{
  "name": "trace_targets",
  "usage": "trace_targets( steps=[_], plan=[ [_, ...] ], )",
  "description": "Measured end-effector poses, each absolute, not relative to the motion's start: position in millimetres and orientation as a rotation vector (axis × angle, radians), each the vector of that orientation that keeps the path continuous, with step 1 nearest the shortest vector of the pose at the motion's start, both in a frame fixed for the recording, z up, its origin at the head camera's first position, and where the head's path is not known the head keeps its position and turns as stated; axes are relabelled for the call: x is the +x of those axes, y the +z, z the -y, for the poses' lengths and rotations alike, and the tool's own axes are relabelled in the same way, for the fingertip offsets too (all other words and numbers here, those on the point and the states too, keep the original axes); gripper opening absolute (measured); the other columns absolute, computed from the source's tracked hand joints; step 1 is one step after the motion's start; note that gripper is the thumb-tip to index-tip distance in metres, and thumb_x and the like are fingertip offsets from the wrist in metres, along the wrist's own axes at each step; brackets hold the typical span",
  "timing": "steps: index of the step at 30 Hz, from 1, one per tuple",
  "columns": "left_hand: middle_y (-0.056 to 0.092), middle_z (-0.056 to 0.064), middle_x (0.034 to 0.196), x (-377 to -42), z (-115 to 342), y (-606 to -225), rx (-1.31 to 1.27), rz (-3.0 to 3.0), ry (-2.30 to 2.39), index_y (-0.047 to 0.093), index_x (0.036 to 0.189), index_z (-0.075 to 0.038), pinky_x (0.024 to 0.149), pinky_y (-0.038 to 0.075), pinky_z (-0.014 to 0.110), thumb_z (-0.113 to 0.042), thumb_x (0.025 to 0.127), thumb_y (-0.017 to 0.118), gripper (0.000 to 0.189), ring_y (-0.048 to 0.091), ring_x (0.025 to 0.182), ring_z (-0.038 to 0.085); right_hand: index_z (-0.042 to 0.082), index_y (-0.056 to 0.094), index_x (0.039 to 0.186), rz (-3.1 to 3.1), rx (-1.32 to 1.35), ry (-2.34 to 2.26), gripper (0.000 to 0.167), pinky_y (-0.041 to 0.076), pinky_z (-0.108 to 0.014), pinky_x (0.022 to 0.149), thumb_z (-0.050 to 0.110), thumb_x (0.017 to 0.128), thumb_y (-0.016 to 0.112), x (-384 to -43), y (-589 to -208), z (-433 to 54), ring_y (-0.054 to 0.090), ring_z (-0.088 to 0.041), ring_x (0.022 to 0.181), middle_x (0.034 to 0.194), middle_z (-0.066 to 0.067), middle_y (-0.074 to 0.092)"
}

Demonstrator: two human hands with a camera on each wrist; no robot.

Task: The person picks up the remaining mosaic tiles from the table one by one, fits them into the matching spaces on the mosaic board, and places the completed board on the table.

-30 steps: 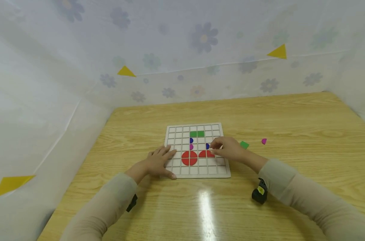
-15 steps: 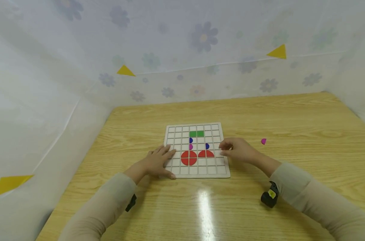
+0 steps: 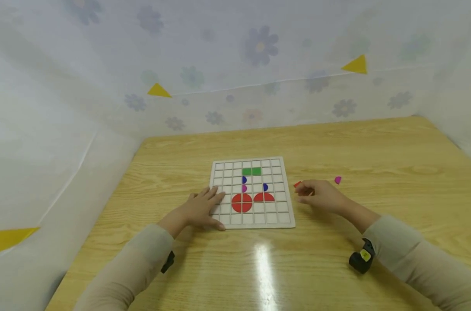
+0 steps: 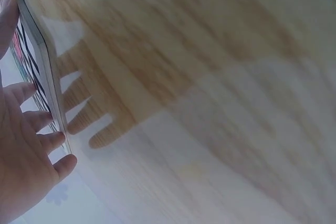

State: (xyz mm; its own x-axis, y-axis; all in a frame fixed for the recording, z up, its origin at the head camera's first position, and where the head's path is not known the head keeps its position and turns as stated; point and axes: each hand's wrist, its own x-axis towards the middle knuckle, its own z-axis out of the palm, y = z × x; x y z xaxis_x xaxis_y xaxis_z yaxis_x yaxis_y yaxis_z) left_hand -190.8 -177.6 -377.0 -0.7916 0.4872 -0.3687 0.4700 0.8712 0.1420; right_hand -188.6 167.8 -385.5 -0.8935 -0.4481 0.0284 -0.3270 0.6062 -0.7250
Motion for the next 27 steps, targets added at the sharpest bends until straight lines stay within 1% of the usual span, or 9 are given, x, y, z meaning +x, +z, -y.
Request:
trace_targets(
  steps=[4, 8, 12, 16, 22, 27],
  plan=[
    [0.007, 0.011, 0.143, -190, 179, -375, 0.703, -2.644, 0.055, 0.016, 0.139, -0.015, 0.094, 0.013, 0.055, -0.065, 0.065, 0.055, 0.097, 0.004, 0.128, 0.032, 0.0, 0.059, 0.093, -2.656, -0.631, -1.171, 0.018, 0.042, -0.033, 0.071, 0.014, 0.081, 0.061, -188, -385, -173, 0.052, -0.018, 0.08, 0.084, -0.002, 0.058],
    [0.006, 0.01, 0.143, -190, 180, -376, 0.702, -2.642, 0.059, 0.016, 0.139, -0.016, 0.094, 0.013, 0.054, -0.066, 0.065, 0.054, 0.097, 0.003, 0.128, 0.031, 0.0, 0.059, 0.095, -2.641, -0.621, -1.182, 0.019, 0.042, -0.032, 0.069, 0.012, 0.08, 0.061, -186, -384, -180, 0.053, -0.018, 0.081, 0.085, -0.002, 0.059],
    [0.006, 0.01, 0.143, -190, 181, -378, 0.701, -2.643, 0.058, 0.016, 0.139, -0.016, 0.094, 0.014, 0.053, -0.067, 0.064, 0.054, 0.098, 0.002, 0.128, 0.031, -0.002, 0.058, 0.098, -2.638, -0.614, -1.158, 0.024, 0.043, -0.032, 0.068, 0.013, 0.08, 0.061, -184, -383, -186, 0.054, -0.021, 0.082, 0.088, -0.005, 0.059],
    [0.006, 0.01, 0.143, -189, 182, -380, 0.703, -2.646, 0.06, 0.016, 0.139, -0.016, 0.094, 0.014, 0.053, -0.067, 0.064, 0.054, 0.098, 0.003, 0.128, 0.031, -0.003, 0.057, 0.1, -2.644, -0.601, -1.13, 0.028, 0.043, -0.034, 0.069, 0.016, 0.08, 0.062, -182, -382, -192, 0.054, -0.023, 0.084, 0.09, -0.007, 0.058],
    [0.007, 0.011, 0.143, -189, 181, -378, 0.706, -2.647, 0.059, 0.016, 0.139, -0.016, 0.094, 0.014, 0.053, -0.066, 0.065, 0.054, 0.097, 0.004, 0.128, 0.032, -0.004, 0.057, 0.099, -2.652, -0.588, -1.139, 0.028, 0.042, -0.036, 0.072, 0.015, 0.079, 0.063, -181, -387, -199, 0.053, -0.022, 0.083, 0.089, -0.007, 0.059],
    [0.008, 0.011, 0.143, -189, 180, -377, 0.702, -2.644, 0.071, 0.017, 0.139, -0.016, 0.094, 0.013, 0.054, -0.065, 0.065, 0.055, 0.097, 0.004, 0.128, 0.032, -0.004, 0.057, 0.098, -2.648, -0.558, -1.14, 0.028, 0.043, -0.034, 0.071, 0.014, 0.078, 0.063, -183, -391, -202, 0.052, -0.02, 0.082, 0.089, -0.007, 0.058]
  ],
)
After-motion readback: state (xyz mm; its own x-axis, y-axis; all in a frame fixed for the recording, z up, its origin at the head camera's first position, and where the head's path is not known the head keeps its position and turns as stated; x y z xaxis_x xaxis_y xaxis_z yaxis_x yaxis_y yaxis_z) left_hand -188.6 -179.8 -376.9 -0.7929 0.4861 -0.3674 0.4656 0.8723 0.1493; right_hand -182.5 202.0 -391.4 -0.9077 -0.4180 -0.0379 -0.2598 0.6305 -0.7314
